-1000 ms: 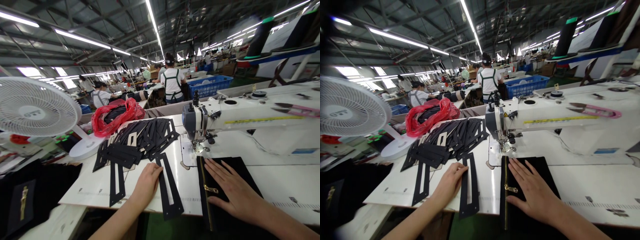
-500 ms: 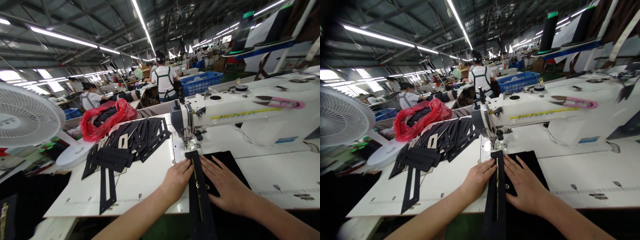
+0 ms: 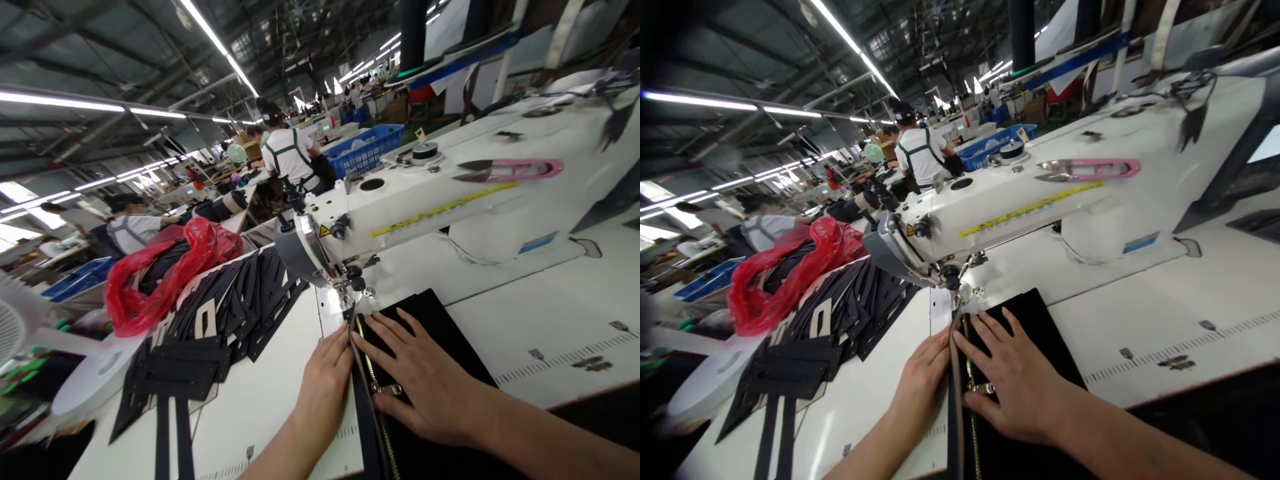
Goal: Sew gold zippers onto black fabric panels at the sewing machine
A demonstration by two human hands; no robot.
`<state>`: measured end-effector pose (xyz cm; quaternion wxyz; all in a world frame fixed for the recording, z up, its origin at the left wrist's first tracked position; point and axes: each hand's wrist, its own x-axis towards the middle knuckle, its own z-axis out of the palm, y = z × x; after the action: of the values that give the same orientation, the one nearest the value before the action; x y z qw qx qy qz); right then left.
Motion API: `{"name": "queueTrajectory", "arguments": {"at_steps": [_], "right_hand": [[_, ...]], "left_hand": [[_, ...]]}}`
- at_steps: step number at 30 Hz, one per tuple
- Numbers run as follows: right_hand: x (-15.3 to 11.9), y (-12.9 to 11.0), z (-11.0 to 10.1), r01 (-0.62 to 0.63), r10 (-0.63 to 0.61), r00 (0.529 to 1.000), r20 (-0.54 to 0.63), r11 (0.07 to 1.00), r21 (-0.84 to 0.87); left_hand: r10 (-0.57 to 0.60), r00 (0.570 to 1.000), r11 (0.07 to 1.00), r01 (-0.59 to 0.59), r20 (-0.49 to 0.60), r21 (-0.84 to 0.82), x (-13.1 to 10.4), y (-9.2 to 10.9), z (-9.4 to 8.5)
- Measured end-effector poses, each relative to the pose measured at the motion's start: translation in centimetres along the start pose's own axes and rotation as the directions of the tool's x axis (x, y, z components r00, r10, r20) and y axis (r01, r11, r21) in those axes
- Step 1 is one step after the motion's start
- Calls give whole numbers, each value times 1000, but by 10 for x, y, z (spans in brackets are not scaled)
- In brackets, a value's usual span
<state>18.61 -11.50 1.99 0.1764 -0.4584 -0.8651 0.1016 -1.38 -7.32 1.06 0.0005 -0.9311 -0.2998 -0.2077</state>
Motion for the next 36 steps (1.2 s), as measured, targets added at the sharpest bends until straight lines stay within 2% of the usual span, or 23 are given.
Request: {"name": "queueTrajectory", "arguments": {"at_steps": [5,10,20,27,32,36], "right_hand": [[-1,1,-2,-30,28,999,31,995,93],[-3,1,-1,-25,31,999,-31,984,175],[-4,2,-1,-23,35,998,-59,981,190],[-6,1,-2,-15,23,997,-74,995,99],[-7,3,1,28,-31,997,-75,999,-40],[-7,7,6,83,-100,988,-116,987,-141]], "left_hand": [[-20,1000,999,20,11,28,-8,-3,3],[21,1000,999,-21,2,32,-10,-5,3],[76,997,989,-78,16,129,-8,-6,3],[41,998,992,-46,43,116,-4,-2,2],[-54,998,996,51,40,71,-5,4,6],[-125,992,992,126,-8,19,-1,10,7]]}}
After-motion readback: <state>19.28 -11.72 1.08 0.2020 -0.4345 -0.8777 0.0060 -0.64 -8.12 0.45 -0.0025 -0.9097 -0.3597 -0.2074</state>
